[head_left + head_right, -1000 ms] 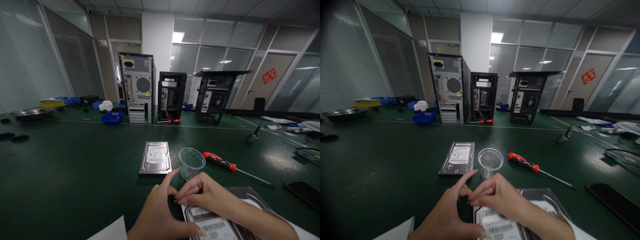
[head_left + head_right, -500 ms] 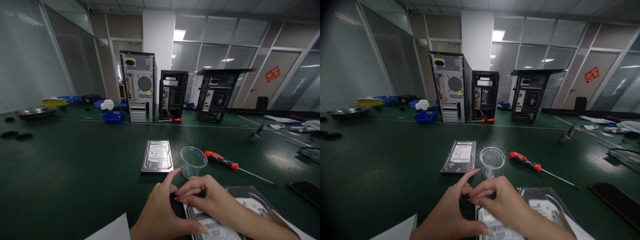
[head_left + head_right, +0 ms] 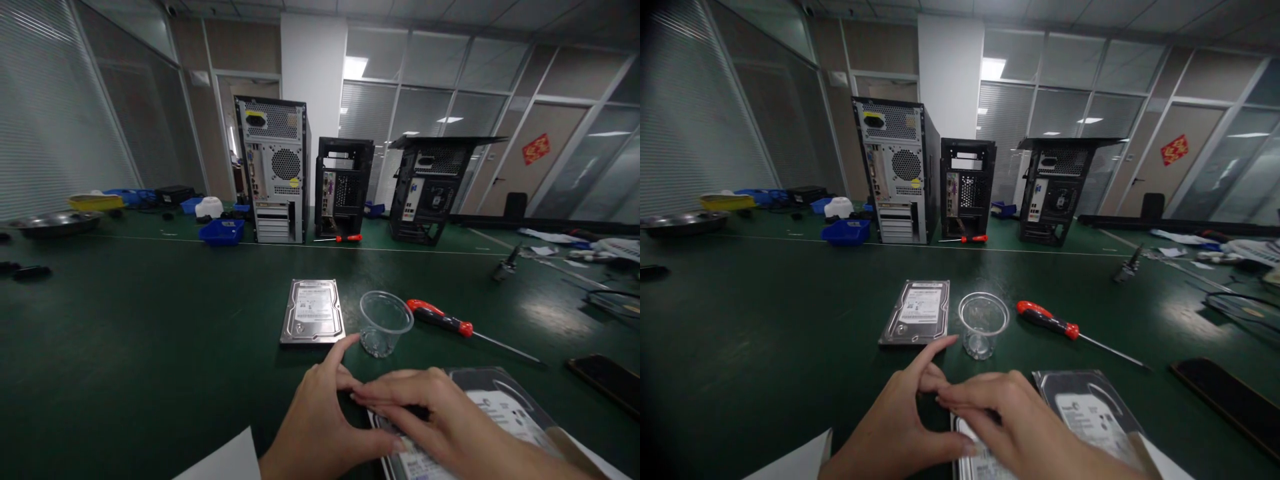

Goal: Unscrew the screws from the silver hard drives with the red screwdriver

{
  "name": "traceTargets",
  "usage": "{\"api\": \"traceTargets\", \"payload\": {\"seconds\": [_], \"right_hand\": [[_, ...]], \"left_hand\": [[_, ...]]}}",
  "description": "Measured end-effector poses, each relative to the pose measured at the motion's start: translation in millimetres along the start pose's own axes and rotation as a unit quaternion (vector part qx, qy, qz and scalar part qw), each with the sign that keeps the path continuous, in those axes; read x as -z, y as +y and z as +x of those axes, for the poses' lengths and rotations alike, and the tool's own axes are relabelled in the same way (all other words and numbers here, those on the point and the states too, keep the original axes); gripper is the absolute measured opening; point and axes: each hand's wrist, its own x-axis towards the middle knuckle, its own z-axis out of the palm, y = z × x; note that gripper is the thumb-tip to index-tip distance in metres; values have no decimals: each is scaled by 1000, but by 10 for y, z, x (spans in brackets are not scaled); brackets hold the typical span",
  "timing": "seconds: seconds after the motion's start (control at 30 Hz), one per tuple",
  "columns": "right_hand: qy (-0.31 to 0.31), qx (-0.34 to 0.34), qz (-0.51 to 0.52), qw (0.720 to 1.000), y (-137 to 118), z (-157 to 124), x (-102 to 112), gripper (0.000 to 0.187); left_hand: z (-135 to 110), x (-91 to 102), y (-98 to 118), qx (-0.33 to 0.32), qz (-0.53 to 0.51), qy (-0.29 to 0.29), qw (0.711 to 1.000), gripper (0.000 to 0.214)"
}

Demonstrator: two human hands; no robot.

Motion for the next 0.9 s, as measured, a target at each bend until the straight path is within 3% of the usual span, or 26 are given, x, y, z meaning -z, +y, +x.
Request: {"api": "traceTargets", "payload": {"seconds": [0.17,0.37,0.53,0.77,0.9], "right_hand": [[-12,67,-86,994,-92,-47,22,43],[-77,21,-81,993,-163,-17,73,51],[-47,22,-33,998,-88,-19,73,46],[-25,26,-44,998,-43,-47,25,42],[39,59,-59,996,-90,-97,103,36]], "left_hand": [[-6,-3,-3,4,-15,2,1000,109],[-17,37,-7,12,-33,-19,999,107],[-2,31,-20,-2,-25,-14,1000,104],[-7,25,-2,-9,-47,-9,999,95],[-9,39,26,-1,-72,-17,997,88]]}}
